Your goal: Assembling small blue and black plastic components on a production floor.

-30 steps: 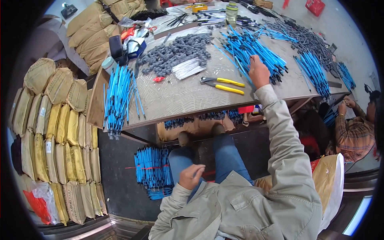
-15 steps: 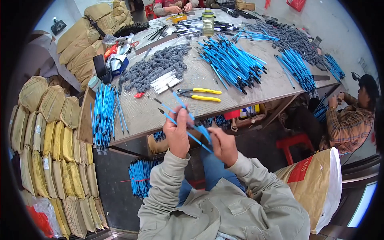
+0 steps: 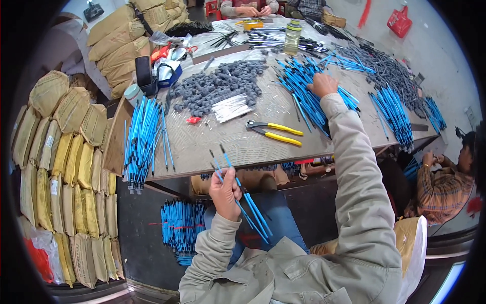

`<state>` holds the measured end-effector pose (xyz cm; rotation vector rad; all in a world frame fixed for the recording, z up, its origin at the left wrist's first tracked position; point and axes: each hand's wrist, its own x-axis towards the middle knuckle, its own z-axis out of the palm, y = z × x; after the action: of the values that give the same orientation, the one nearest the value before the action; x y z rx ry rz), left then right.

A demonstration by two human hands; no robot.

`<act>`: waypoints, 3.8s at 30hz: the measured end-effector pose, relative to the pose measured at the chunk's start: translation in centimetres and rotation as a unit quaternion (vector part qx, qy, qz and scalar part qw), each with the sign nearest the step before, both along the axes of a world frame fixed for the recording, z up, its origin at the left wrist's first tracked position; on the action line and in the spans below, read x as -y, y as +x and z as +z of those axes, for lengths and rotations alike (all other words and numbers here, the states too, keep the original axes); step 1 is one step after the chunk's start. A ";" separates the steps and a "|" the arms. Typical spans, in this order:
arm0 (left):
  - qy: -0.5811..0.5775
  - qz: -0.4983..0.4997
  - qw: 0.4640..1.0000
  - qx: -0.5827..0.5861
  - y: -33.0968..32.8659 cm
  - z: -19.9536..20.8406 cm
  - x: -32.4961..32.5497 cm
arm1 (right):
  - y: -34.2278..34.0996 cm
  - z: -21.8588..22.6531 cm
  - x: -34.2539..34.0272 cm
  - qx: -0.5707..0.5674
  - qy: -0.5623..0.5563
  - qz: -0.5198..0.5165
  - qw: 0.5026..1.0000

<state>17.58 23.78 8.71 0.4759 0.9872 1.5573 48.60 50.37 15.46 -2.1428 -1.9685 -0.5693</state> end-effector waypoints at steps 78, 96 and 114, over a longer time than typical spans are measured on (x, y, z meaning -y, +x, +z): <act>0.165 -0.121 0.976 0.071 -0.1 2.7 2.2 | -7.7 -6.1 33.0 -0.688 -0.322 0.312 0.571; 0.088 0.065 0.993 -0.031 -3.2 1.0 1.1 | -9.2 -4.0 23.1 -0.396 -0.143 0.538 0.731; 0.231 -0.209 0.907 0.282 -5.9 1.7 3.4 | -5.3 2.2 7.6 -0.004 0.227 0.177 0.958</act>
<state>11.70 20.37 10.41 0.4811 0.0510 1.4005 43.31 42.78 17.68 -1.4791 -1.9191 -0.8405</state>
